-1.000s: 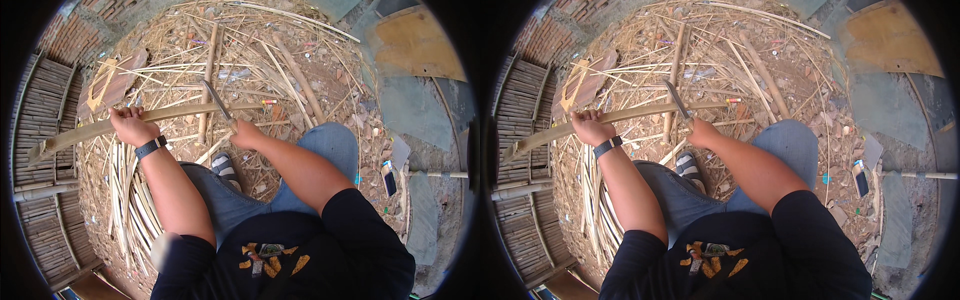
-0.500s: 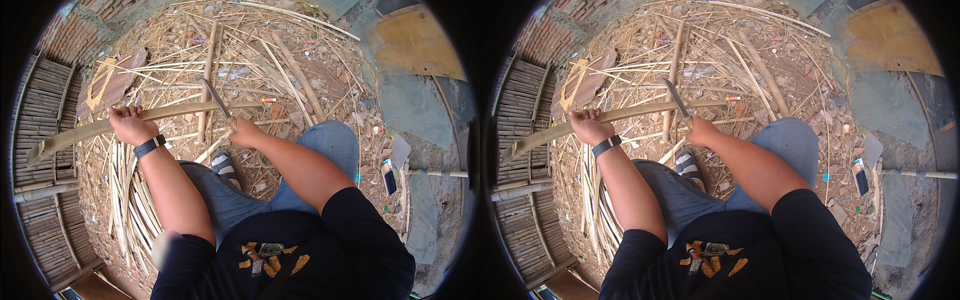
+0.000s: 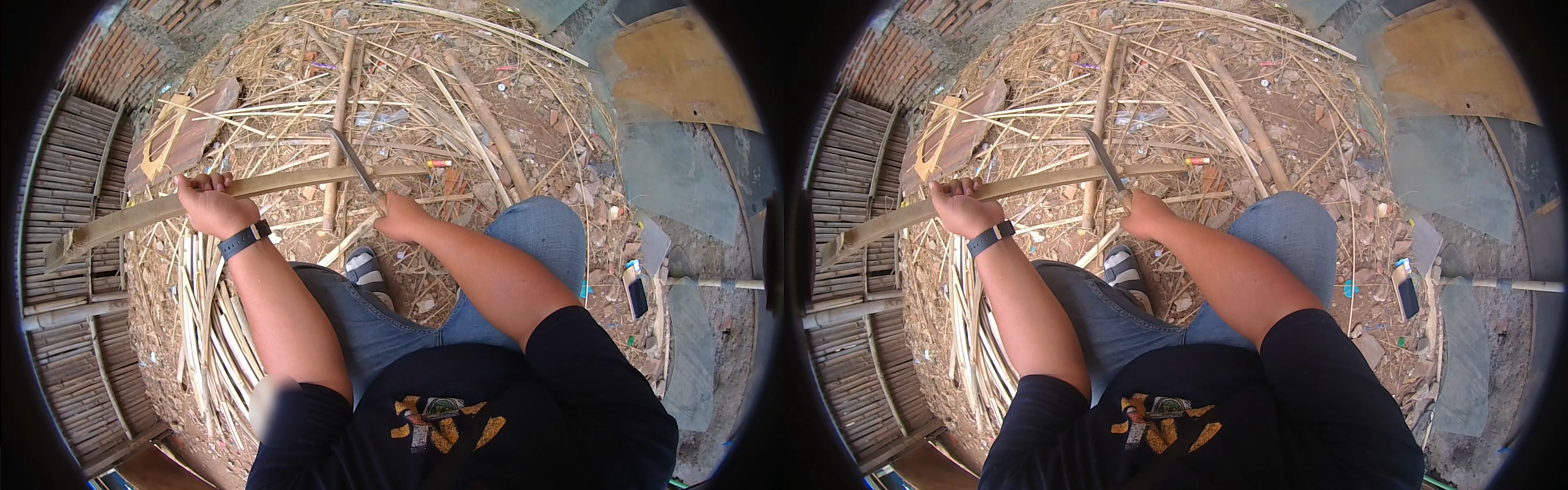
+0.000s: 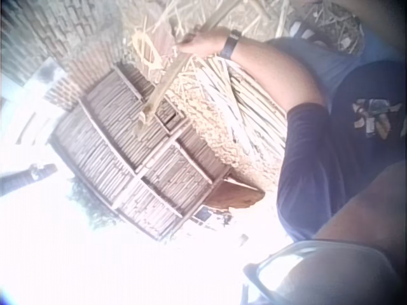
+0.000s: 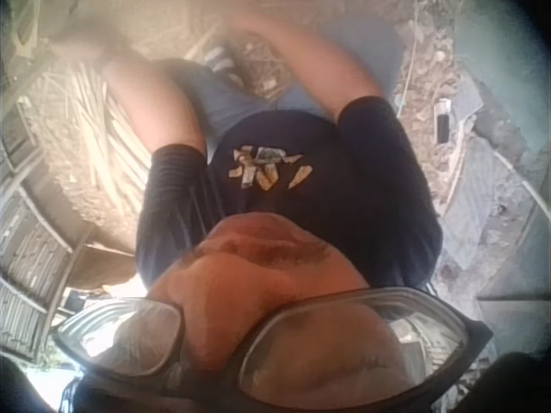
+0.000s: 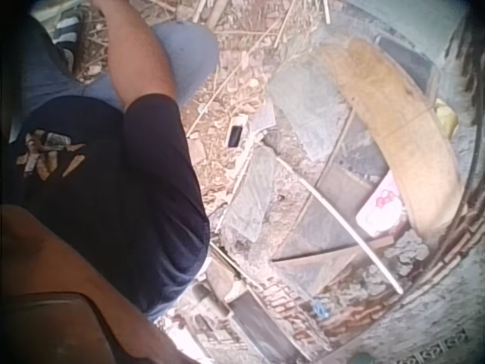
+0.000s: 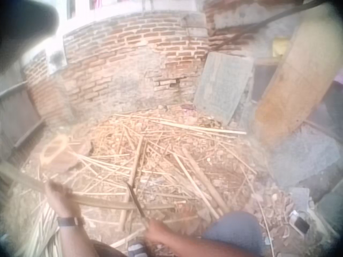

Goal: The person sits on the ground and uses a knife to split a long bamboo pole into thin strips. They hold the bamboo with one hand and use the knife to pry and separate the layers, creating multiple thin strips that fall onto the ground.

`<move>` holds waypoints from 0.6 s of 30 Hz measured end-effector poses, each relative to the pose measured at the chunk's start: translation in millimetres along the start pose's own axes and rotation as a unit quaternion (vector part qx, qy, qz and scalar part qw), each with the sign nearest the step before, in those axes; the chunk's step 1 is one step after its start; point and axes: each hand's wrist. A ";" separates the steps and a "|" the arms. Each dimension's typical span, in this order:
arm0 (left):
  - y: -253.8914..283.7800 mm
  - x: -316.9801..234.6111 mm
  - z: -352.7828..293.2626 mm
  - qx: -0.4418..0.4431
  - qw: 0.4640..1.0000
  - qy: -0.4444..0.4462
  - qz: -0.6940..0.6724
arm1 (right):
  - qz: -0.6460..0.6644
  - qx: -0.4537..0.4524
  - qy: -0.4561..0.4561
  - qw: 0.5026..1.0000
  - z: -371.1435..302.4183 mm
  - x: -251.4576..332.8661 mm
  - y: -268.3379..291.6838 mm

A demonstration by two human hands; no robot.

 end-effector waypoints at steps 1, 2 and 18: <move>0.3 0.4 0.3 0.002 1.000 0.001 0.000 | 0.002 0.001 -0.002 1.000 -0.3 0.1 0.5; 0.6 0.9 0.6 0.003 1.000 0.002 0.000 | 0.006 0.001 -0.002 1.000 -0.5 -0.1 0.7; 0.0 0.7 -0.8 0.008 1.000 0.005 -0.006 | 0.022 0.028 -0.036 0.999 -4.7 7.2 7.1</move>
Point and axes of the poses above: each hand's wrist, its own z-axis towards the middle knuckle, its own y-axis out of the back of the hand, x = y × z, and after that the axes turned 6 degrees about z, right-handed
